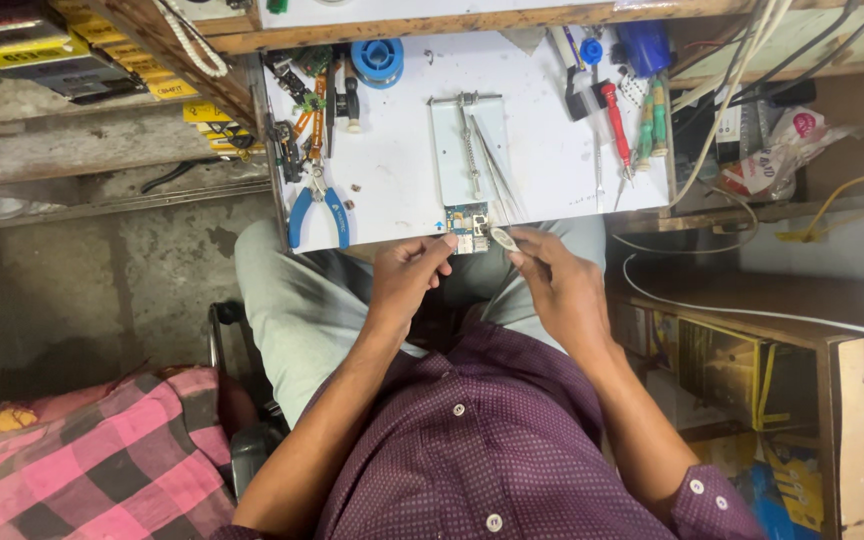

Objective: The person sits at a cluttered electronics repair workbench and works on a small circuit board. They hold the board steady, apply material to it with a syringe-like dispenser, then pick up a soldering iron and heat the board's components while holding tweezers in the other hand.

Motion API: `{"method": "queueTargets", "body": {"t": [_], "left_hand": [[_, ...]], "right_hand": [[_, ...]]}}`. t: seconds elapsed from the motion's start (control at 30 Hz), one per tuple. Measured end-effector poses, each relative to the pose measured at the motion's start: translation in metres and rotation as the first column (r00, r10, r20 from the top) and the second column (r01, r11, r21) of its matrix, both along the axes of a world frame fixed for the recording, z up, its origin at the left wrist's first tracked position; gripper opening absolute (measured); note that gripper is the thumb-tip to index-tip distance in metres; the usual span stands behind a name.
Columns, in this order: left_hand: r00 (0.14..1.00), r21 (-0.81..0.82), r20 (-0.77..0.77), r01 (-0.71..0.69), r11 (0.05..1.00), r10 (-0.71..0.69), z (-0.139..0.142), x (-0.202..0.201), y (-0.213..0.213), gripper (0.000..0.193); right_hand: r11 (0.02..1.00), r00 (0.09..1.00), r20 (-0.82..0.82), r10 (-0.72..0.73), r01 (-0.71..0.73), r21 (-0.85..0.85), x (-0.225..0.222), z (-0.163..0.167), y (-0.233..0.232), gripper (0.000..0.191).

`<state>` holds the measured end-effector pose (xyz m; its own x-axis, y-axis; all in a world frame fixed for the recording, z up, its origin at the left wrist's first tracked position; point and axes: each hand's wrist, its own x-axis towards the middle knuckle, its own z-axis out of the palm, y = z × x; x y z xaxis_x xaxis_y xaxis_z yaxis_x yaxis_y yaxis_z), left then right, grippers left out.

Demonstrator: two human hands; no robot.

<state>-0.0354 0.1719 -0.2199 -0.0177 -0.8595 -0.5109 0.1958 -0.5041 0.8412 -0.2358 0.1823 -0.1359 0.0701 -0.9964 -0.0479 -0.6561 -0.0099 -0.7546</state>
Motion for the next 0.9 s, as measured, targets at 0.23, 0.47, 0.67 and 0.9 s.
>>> {"method": "queueTargets", "body": {"t": [0.23, 0.47, 0.67, 0.9], "left_hand": [[0.999, -0.028, 0.03, -0.023, 0.999, 0.024, -0.002, 0.002, 0.007, 0.026], [0.994, -0.051, 0.079, -0.065, 0.997, 0.069, 0.001, 0.004, 0.009, 0.027], [0.994, -0.044, 0.066, -0.085, 0.995, 0.088, 0.005, 0.006, 0.009, 0.026], [0.993, -0.01, 0.069, -0.093, 0.996, 0.093, 0.005, 0.0, 0.011, 0.026]], "right_hand": [[0.989, 0.998, 0.044, 0.052, -0.046, -0.14, 0.025, -0.003, 0.003, 0.024], [0.991, 0.992, 0.002, 0.126, -0.126, -0.049, 0.039, 0.002, 0.025, 0.021], [0.999, 0.999, -0.02, 0.037, -0.037, -0.014, 0.044, -0.003, 0.015, 0.021], [0.949, 0.98, -0.035, 0.197, -0.199, -0.246, 0.015, 0.003, 0.019, 0.025]]}}
